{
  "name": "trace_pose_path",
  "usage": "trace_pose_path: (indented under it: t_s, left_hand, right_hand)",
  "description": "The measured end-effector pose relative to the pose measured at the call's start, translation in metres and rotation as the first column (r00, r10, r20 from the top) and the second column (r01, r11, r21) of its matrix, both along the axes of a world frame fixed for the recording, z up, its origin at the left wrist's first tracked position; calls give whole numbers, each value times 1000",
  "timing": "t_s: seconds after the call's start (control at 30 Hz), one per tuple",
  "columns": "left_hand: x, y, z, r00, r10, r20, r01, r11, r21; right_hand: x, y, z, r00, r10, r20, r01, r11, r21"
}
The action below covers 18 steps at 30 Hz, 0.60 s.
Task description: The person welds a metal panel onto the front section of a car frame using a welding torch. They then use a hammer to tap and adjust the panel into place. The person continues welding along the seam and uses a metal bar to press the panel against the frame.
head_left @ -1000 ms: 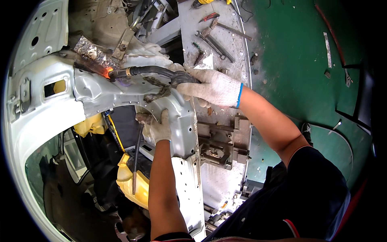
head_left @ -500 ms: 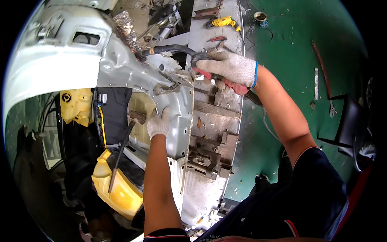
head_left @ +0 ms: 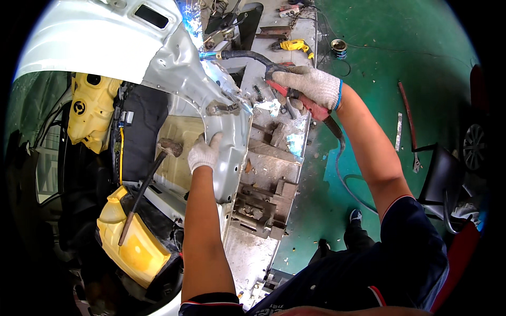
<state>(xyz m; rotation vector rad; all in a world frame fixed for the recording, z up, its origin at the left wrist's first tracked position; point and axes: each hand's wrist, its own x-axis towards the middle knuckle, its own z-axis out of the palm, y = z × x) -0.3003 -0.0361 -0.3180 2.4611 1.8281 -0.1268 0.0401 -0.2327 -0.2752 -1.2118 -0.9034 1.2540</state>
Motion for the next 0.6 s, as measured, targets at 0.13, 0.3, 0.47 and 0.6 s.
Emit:
trace_pose_path:
  t_s: [0.13,0.3,0.47,0.6]
  left_hand:
    - [2,0,2,1000,-7,23,7,1000,-5]
    - [1,1,4,999,30,30,-31,999,35]
    - [12,-9,1,996,42,81,-47,998,50]
    - [-15,13,-25,997,-72,30,62,967,248]
  right_hand:
    - [-2,-2,-3,996,19,-88,-19,1000,0]
    - [-31,-21,-19,962,-207,-178,222,973,68]
    - [-58,-46,-73,876,-324,-357,324,944,-62]
    - [-58,-42,-76,958,-188,-218,180,982,-54]
